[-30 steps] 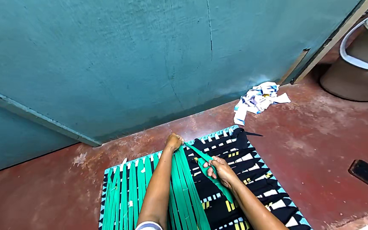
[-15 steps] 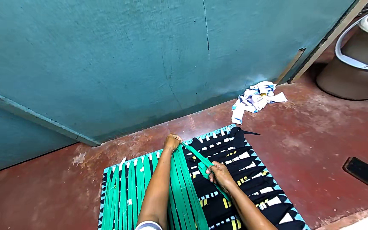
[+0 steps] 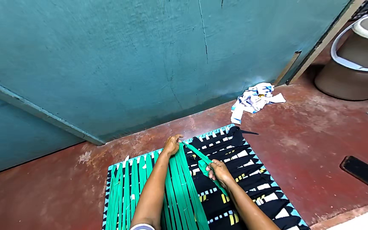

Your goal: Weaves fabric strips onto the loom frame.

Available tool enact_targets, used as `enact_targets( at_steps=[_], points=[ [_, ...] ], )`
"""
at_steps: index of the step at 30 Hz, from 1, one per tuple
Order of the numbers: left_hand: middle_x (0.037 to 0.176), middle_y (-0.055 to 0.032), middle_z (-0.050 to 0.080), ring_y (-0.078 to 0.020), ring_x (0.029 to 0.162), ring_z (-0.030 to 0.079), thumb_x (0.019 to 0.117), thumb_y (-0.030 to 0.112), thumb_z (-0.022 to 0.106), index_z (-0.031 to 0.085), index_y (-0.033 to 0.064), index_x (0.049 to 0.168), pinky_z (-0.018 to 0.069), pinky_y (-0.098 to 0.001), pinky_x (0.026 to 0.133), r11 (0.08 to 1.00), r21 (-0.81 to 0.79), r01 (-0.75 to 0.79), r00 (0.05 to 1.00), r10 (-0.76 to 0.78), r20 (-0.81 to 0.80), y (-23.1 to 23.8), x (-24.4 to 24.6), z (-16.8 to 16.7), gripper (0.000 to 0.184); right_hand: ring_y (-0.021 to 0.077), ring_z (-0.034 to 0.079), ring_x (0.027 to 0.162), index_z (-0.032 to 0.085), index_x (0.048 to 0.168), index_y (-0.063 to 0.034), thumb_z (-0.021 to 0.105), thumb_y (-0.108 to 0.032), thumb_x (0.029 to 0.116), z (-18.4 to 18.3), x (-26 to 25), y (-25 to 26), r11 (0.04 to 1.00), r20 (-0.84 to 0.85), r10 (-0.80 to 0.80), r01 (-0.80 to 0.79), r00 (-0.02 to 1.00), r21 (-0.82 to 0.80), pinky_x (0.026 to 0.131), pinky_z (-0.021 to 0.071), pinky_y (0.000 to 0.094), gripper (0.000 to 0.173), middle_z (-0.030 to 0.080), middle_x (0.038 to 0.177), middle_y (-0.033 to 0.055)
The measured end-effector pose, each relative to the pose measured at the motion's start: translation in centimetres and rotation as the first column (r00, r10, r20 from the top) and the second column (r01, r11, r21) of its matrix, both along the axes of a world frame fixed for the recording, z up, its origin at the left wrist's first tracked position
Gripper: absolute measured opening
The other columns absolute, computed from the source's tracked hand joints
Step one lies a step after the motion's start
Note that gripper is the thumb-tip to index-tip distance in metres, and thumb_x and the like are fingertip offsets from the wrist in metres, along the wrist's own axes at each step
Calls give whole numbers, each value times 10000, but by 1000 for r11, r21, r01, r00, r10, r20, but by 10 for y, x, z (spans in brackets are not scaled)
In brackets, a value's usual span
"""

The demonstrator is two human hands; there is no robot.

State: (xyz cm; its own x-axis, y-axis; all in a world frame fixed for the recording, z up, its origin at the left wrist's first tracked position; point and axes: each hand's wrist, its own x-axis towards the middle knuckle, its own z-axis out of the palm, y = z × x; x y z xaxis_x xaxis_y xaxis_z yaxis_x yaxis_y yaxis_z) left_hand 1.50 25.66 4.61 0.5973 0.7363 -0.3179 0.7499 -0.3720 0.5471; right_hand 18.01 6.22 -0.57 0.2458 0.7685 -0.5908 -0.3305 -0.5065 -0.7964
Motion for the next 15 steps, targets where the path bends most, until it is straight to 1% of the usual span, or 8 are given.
enact_targets(
  at_steps=[2,4,5,7,10,12,15],
  points=[
    [1291,-228,631,-397,1211,597,955,-59,511,532,60,1450,444,-571,1048,999,-34,42,988,-47,-149,2,11,7,509,68,489,438,523,973,6,376,-77,1103,0,1,0,1000,-10,10,-10,1000,-10,434,425,203,213,631,721,63],
    [1319,-217,622,-407,1259,569,937,-33,540,544,99,1436,431,-618,1037,999,-45,28,963,-39,-268,7,24,12,517,64,490,425,516,962,0,376,-71,1103,0,1,1,1000,-27,4,-4,1000,-7,424,428,196,211,634,712,60],
    [1343,-214,612,-404,1288,548,938,-15,548,552,105,1428,409,-638,1041,998,-55,17,951,-34,-306,11,28,15,505,63,489,421,512,957,-2,376,-68,1103,0,2,1,1000,-37,-1,0,999,-8,423,430,195,210,632,708,59],
    [1376,-219,591,-399,1323,520,947,20,569,585,78,1382,383,-654,1055,997,-69,31,931,-54,-361,17,34,21,440,61,483,414,510,947,-3,380,-64,1102,-1,2,1,1000,-49,-5,5,999,-11,420,429,194,211,628,698,57],
    [1387,-236,576,-414,1344,498,970,72,582,614,52,1329,365,-655,1067,993,-41,113,871,-119,-478,9,43,34,361,64,484,412,514,943,1,392,-65,1100,-6,3,2,1000,-56,-4,3,998,-22,421,430,196,210,627,688,58],
    [1352,-255,590,-426,1325,512,973,80,581,623,30,1299,375,-639,1068,993,-19,118,863,-112,-492,2,44,34,332,66,484,407,511,930,1,399,-57,1096,-11,2,3,1000,-53,-3,2,999,-26,419,429,199,208,625,673,58],
    [1294,-249,622,-409,1264,562,962,74,606,651,10,1245,426,-601,1045,997,-56,46,907,-65,-416,11,37,20,293,74,492,408,515,915,0,407,-57,1095,-16,1,6,1000,-48,8,-10,999,-30,423,434,207,217,615,642,55]
  ],
)
